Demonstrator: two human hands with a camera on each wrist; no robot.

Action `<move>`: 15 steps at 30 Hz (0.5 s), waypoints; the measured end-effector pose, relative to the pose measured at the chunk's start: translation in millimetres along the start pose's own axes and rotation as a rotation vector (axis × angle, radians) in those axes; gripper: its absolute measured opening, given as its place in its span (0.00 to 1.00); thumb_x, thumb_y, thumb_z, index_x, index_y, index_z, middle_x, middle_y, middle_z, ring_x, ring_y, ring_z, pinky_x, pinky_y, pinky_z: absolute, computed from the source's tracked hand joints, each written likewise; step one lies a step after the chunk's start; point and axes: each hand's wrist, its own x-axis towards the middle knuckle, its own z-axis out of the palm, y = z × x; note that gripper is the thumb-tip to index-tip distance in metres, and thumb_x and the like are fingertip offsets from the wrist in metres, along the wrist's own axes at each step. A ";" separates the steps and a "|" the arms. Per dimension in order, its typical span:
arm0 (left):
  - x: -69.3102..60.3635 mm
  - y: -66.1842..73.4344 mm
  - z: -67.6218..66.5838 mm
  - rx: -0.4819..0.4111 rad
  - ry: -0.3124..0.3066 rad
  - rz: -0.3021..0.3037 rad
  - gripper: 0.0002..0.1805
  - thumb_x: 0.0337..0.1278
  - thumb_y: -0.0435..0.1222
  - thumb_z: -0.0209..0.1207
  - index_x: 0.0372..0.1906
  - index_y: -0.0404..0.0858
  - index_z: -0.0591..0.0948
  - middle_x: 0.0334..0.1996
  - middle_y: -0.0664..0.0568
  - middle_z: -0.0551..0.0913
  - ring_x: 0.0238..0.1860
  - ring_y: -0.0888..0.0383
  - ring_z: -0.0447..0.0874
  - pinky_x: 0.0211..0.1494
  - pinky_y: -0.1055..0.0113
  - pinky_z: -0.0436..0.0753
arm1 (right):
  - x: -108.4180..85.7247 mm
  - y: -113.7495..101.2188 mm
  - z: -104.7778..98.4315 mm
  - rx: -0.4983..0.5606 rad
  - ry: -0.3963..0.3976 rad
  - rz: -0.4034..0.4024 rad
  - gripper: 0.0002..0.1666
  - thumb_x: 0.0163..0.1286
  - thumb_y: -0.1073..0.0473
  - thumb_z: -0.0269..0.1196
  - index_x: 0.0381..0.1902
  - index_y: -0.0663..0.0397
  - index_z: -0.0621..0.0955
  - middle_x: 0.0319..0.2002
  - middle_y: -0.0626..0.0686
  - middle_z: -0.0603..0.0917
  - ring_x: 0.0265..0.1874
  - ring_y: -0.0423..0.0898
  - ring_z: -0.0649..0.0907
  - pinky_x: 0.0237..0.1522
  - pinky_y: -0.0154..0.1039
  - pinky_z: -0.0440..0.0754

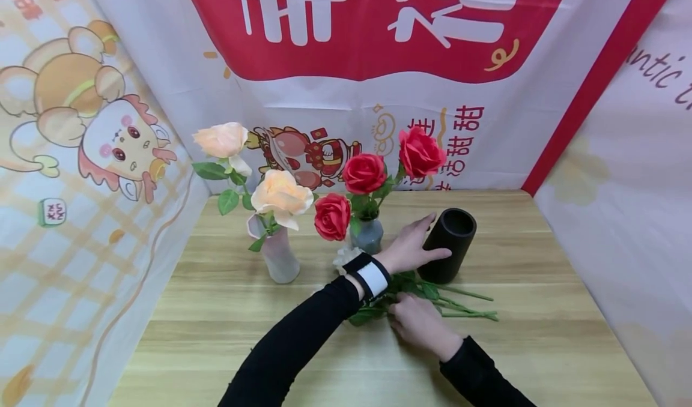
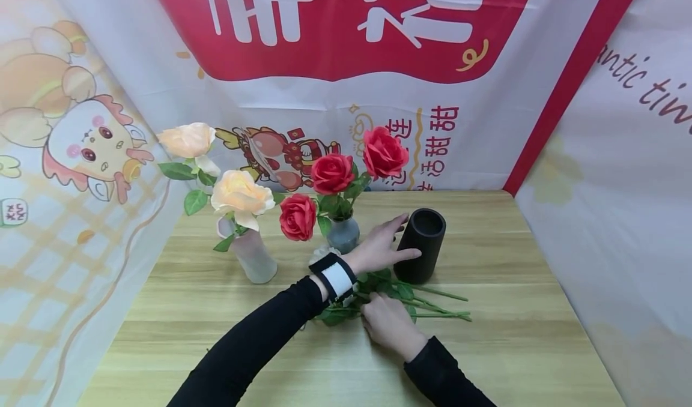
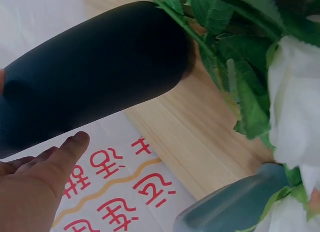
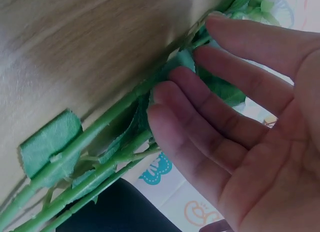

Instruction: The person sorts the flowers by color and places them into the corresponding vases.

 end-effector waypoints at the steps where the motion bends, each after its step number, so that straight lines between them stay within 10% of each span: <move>1: 0.3 0.4 0.6 0.001 -0.004 -0.003 0.50 0.60 0.57 0.62 0.78 0.42 0.52 0.73 0.47 0.61 0.71 0.53 0.60 0.68 0.63 0.65 | -0.3 -0.6 0.4 0.001 -0.002 -0.001 0.08 0.55 0.60 0.74 0.25 0.50 0.83 0.26 0.50 0.77 0.26 0.48 0.79 0.20 0.41 0.76; 15: 12.9 3.7 3.7 -0.004 0.017 0.037 0.46 0.55 0.51 0.69 0.74 0.45 0.60 0.61 0.49 0.76 0.60 0.57 0.74 0.60 0.68 0.72 | 2.4 -6.0 15.1 -0.029 0.097 0.063 0.13 0.54 0.59 0.75 0.33 0.56 0.81 0.34 0.54 0.79 0.33 0.51 0.81 0.23 0.43 0.79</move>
